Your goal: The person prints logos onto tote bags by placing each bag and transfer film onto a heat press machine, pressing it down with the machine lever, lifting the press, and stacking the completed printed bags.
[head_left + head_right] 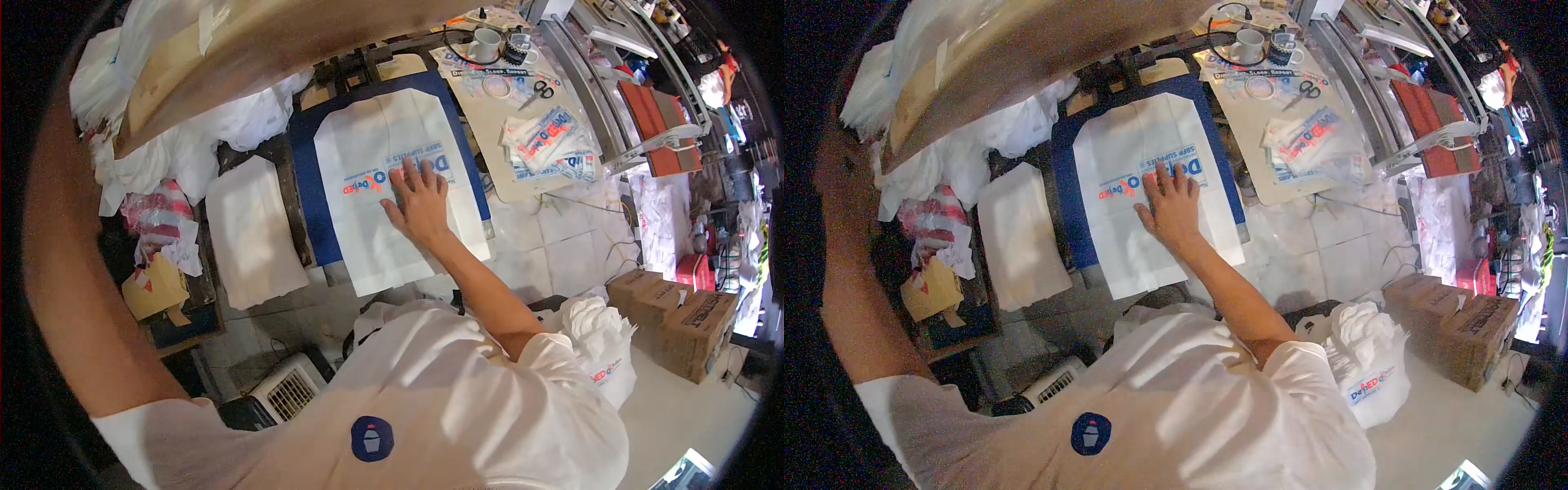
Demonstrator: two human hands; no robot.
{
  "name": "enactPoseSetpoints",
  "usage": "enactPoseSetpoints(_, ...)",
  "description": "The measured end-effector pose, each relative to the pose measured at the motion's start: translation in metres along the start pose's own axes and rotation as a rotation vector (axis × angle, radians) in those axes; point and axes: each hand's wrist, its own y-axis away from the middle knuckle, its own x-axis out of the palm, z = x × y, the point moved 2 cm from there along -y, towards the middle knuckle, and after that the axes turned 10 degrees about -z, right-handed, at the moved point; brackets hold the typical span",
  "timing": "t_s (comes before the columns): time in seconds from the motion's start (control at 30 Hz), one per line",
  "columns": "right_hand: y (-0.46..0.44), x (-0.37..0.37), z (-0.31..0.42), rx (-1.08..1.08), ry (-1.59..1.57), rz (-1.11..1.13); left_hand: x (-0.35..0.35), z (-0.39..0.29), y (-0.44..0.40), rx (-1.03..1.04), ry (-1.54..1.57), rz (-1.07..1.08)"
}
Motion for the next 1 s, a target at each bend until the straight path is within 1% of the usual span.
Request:
enactPoseSetpoints(0.13, 0.001, -0.002, -0.002, 0.006, -0.019, 0.013, -0.004, 0.004, -0.008, -0.005, -0.039, -0.013)
enactPoseSetpoints(0.27, 0.002, -0.004, -0.003, 0.017, -0.074, 0.019, -0.012, -0.009, -0.005, 0.017, -0.069, -0.033)
enactPoseSetpoints(0.37, 0.002, -0.008, -0.003, -0.011, -0.073, -0.007, -0.024, -0.032, 0.005, 0.064, -0.094, -0.059)
enactPoseSetpoints(0.43, 0.0, -0.023, 0.002, -0.014, -0.085, -0.083, -0.035, -0.055, 0.019, 0.102, -0.107, -0.075)
enactPoseSetpoints(0.47, 0.001, -0.031, 0.004, -0.018, -0.093, -0.087, -0.041, -0.068, 0.027, 0.125, -0.109, -0.084)
enactPoseSetpoints(0.53, 0.01, -0.05, 0.0, -0.007, -0.34, -0.052, -0.051, -0.095, 0.051, 0.171, -0.111, -0.091)
enactPoseSetpoints(0.6, 0.039, -0.056, -0.013, -0.066, -0.426, 0.259, -0.058, -0.128, 0.083, 0.226, -0.092, -0.089)
enactPoseSetpoints(0.67, 0.074, -0.073, -0.019, -0.169, -0.627, 0.266, -0.057, -0.152, 0.121, 0.267, -0.058, -0.078)
enactPoseSetpoints(0.7, 0.089, -0.086, -0.023, -0.176, -0.575, 0.376, -0.05, -0.16, 0.141, 0.248, -0.046, -0.066)
enactPoseSetpoints(0.73, 0.105, -0.099, -0.029, -0.181, -0.524, 0.491, -0.037, -0.163, 0.166, 0.169, -0.048, -0.035)
enactPoseSetpoints(0.77, 0.12, -0.11, -0.035, -0.177, -0.52, 0.485, -0.018, -0.155, 0.2, -0.098, -0.15, -0.053)
enactPoseSetpoints(0.8, 0.136, -0.119, -0.043, -0.125, -0.493, 0.556, 0.013, -0.146, 0.234, -0.307, -0.222, 0.026)
enactPoseSetpoints(0.83, 0.149, -0.125, -0.05, -0.075, -0.466, 0.626, 0.039, -0.123, 0.238, -0.024, 0.004, 0.305)
enactPoseSetpoints(0.87, 0.163, -0.128, -0.058, -0.078, -0.466, 0.624, 0.076, -0.079, 0.256, 0.265, 0.232, 0.579)
enactPoseSetpoints(0.9, 0.178, -0.128, -0.07, -0.04, -0.475, 0.599, 0.12, -0.045, 0.309, 0.15, 0.18, 0.454)
enactPoseSetpoints(0.97, 0.189, -0.129, -0.079, -0.003, -0.485, 0.586, 0.135, -0.04, 0.332, 0.359, -0.216, 0.139)
enactPoseSetpoints(1.0, 0.189, -0.132, -0.079, -0.021, -0.49, 0.548, 0.139, -0.033, 0.342, 0.35, -0.215, 0.14)
